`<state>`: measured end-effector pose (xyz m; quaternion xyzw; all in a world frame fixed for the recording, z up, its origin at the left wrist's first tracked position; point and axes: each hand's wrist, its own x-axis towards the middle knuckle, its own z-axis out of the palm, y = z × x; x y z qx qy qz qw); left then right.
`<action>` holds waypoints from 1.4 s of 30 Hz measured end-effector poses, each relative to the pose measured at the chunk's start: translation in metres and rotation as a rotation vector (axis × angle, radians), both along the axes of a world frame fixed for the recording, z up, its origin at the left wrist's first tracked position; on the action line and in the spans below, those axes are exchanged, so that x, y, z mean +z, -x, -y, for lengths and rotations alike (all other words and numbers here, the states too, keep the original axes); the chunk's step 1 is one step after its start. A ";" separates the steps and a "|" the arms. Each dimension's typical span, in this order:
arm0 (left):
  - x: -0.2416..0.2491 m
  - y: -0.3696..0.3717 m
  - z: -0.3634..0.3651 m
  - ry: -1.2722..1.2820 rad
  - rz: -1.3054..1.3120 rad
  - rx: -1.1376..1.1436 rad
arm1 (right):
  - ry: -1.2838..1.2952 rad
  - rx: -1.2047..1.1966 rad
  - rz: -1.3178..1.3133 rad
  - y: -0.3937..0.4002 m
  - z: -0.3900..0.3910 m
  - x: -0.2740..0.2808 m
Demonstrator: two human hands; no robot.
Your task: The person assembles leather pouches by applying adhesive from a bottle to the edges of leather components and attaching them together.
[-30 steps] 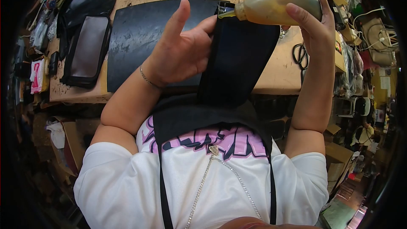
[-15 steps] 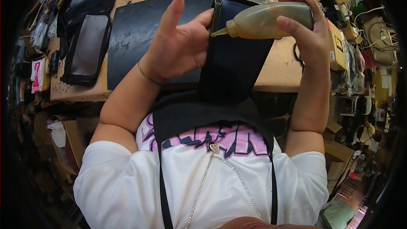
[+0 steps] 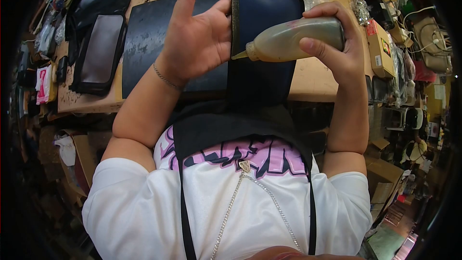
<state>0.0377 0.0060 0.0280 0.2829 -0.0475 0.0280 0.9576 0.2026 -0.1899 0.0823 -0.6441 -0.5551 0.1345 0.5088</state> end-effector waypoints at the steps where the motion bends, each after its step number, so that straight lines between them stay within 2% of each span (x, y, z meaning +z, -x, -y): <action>1: 0.000 0.000 -0.001 0.002 0.003 0.006 | -0.002 0.007 0.005 0.001 0.001 -0.001; 7: 0.000 -0.002 -0.010 0.033 0.088 -0.010 | -0.014 0.037 0.025 0.006 0.004 -0.007; 10: 0.021 0.002 -0.003 0.120 -0.015 0.057 | -0.012 0.049 0.062 0.006 0.006 -0.010; 13: 0.005 -0.004 -0.015 0.190 0.127 -0.040 | 0.026 0.042 0.023 0.012 0.008 -0.009; 16: 0.017 -0.001 -0.010 0.173 -0.006 0.075 | 0.056 0.044 -0.008 0.015 0.010 -0.009; 19: 0.001 -0.007 -0.022 0.175 0.179 -0.027 | 0.067 0.059 0.020 0.016 0.012 -0.009; 28: 0.012 -0.005 -0.022 0.045 0.034 0.112 | -0.013 0.142 0.127 0.018 0.017 -0.014; 33: 0.006 -0.006 -0.030 0.146 0.050 0.109 | -0.060 0.167 0.143 0.020 0.018 -0.016; 39: 0.001 -0.008 -0.035 0.206 0.077 0.094 | 0.021 0.234 0.162 0.022 0.021 -0.015; 42: -0.001 -0.008 -0.035 0.218 0.076 0.094 | -0.052 0.180 0.049 0.021 0.024 -0.016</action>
